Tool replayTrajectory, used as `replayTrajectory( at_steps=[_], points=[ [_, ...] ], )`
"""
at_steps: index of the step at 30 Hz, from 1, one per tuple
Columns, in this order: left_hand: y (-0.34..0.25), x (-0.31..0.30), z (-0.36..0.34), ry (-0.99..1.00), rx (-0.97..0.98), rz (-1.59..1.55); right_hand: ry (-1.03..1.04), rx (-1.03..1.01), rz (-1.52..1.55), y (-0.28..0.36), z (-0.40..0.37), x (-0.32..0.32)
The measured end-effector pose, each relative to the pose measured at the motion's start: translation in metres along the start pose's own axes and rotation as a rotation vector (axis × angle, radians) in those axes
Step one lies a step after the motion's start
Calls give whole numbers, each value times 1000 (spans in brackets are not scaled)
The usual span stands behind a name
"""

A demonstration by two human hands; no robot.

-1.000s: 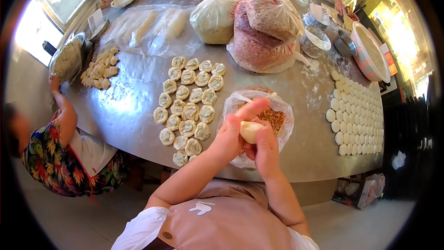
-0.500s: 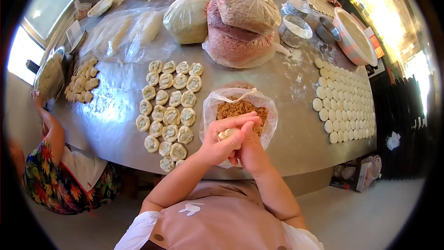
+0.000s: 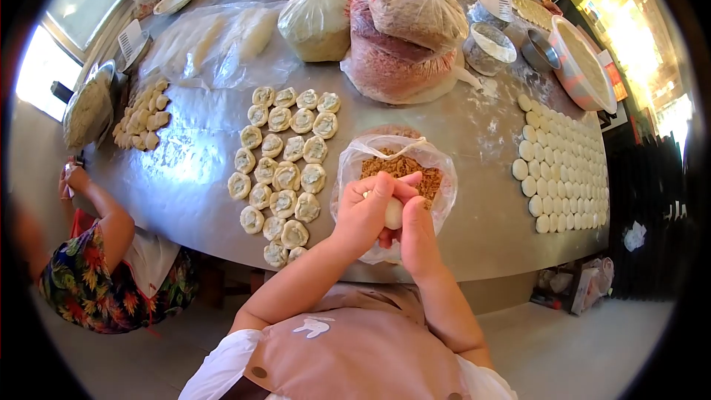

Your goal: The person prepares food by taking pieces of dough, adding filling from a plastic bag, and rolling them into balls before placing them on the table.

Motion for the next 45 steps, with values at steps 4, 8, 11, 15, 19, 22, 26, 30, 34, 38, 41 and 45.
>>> replayTrajectory(
  at_steps=[4,8,11,15,19,22,26,30,34,38,41,45],
  points=[
    [-2,6,3,-69,121,-200,-97,-88,57,-6,-1,6],
    [-6,17,3,-58,99,-235,-64,-35,10,-4,0,0],
    [5,12,6,26,35,85,-89,35,119,-10,3,-5],
    [10,8,11,134,89,-39,-183,172,501,-5,13,-29],
    [-30,-8,5,-12,109,57,-402,-5,599,29,43,-99],
    [-51,-28,-6,-78,108,179,-614,-106,-82,23,85,-170],
    [-57,-47,-16,-127,84,110,-675,-81,-917,14,144,-221],
    [-64,-55,-19,-137,66,70,-583,-130,-1196,1,201,-242],
    [-69,-56,-17,-211,23,108,-528,51,-1330,-16,235,-244],
    [-66,-56,-15,-224,-51,119,-472,13,-1338,-53,251,-257],
    [-66,-53,-13,-218,-59,125,-385,34,-1429,-43,249,-247],
    [-72,-56,-24,-256,11,154,-470,-113,-1191,-37,238,-252]
  ],
)
Point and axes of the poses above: each hand's wrist, its own z-axis towards the middle knuckle, its own x-axis out of the palm, y = z × x, the point moved 3 cm from there along z, towards the middle knuckle
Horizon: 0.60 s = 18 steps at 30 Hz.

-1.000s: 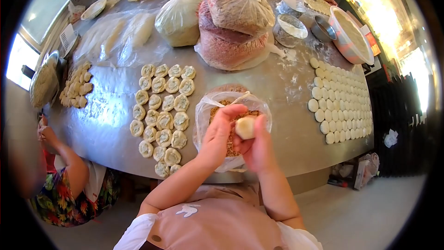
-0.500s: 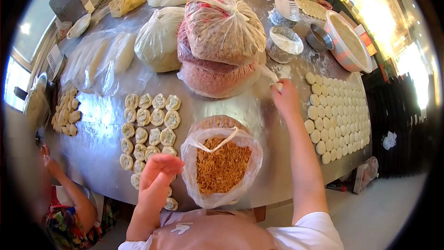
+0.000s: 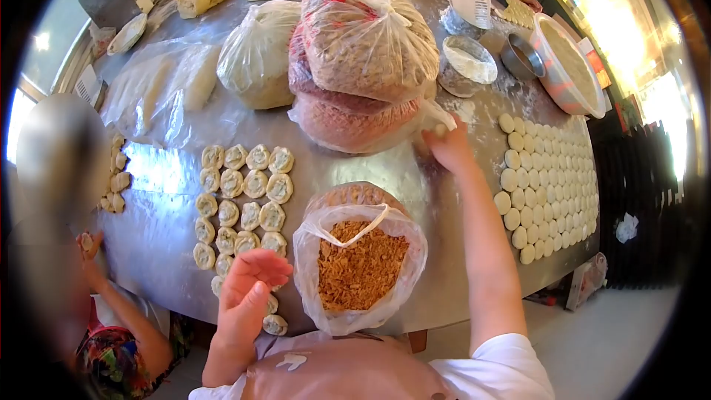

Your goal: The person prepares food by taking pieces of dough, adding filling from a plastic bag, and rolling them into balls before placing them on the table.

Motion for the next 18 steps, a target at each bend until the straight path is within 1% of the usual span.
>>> replayTrajectory(
  at_steps=[2,3,5,7,8,9,11,12,13,14,15,16,18],
  points=[
    [-7,-17,-9,-47,60,24,-68,209,272,-7,-15,-20],
    [-11,-28,-14,-102,107,51,-100,313,407,-8,-26,-31],
    [-13,-59,-24,-233,183,139,-89,455,635,-6,-62,-50],
    [-7,-96,-34,-479,223,379,-3,530,704,-8,-99,-62],
    [4,-121,-38,-529,285,447,16,495,662,-9,-115,-68],
    [9,-129,-45,-617,266,626,37,458,624,-2,-130,-73],
    [11,-142,-60,-806,205,993,-33,360,607,32,-160,-92],
    [16,-145,-66,-832,231,1065,-72,313,620,50,-171,-101],
    [19,-145,-73,-840,211,1105,-99,268,640,67,-182,-106],
    [29,-153,-79,-820,258,1150,-67,180,635,84,-192,-106],
    [35,-154,-84,-828,250,1173,-40,89,638,100,-200,-105],
    [39,-154,-88,-826,261,1179,63,13,548,114,-206,-101],
    [45,-152,-99,-815,244,1169,306,-126,354,162,-220,-85]
  ],
)
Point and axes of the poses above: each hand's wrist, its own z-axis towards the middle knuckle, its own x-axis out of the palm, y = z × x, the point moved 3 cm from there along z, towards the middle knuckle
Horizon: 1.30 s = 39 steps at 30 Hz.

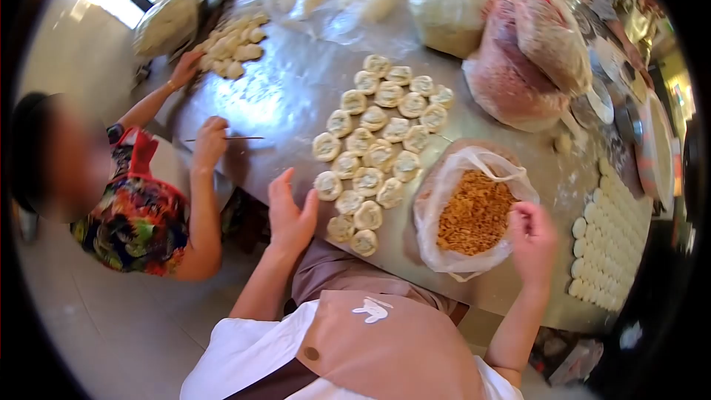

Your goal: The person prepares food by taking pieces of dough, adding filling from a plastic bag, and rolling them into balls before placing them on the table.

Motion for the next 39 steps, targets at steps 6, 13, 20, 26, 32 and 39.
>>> replayTrajectory(
  at_steps=[6,13,20,26,32,39],
  points=[
    [21,22,-15,71,-34,73,33,-336,-521,9,6,68],
    [6,31,16,262,-21,-78,342,-136,-473,9,-5,68],
    [-24,24,17,295,-351,-830,388,-56,-396,11,-5,70],
    [-118,23,14,875,-452,-1639,341,-23,-438,-7,6,56],
    [-186,72,-21,1146,-672,-1437,200,-147,-354,-22,3,47],
    [-196,132,-36,1074,-709,-1307,101,122,196,11,1,10]
  ],
)
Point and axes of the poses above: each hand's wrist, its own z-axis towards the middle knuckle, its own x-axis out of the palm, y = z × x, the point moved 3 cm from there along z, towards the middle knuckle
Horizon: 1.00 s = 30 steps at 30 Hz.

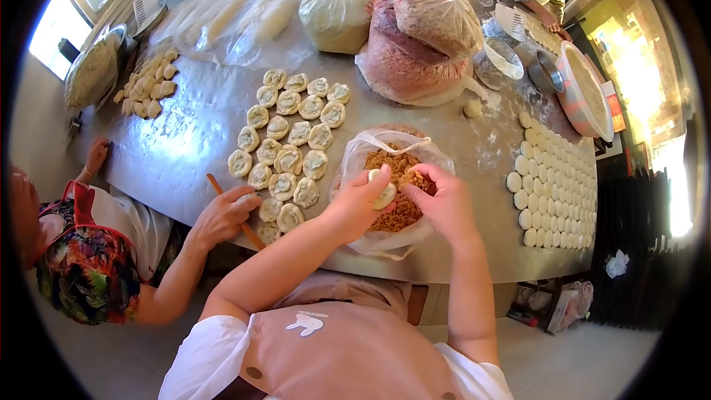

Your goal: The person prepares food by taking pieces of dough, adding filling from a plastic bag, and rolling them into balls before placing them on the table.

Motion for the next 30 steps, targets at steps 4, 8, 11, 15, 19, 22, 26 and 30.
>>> replayTrajectory(
  at_steps=[4,8,11,15,19,22,26,30],
  points=[
    [14,2,15,116,-57,-251,-7,-232,-225,11,0,12],
    [14,1,9,38,2,-145,18,-251,-101,5,-4,17],
    [20,-8,18,105,138,134,-19,-268,-149,7,-6,18],
    [13,7,8,-82,-39,-124,-63,-304,-253,7,-7,19],
    [13,-2,12,-28,-6,-133,-29,-266,-131,4,-6,19],
    [13,-3,12,-17,19,-192,-68,-190,-33,-10,-2,15],
    [11,-4,10,-31,16,-265,-209,-356,-247,-7,-4,10],
    [16,-10,15,-29,32,-226,-162,-392,-287,3,-10,15]
  ],
)
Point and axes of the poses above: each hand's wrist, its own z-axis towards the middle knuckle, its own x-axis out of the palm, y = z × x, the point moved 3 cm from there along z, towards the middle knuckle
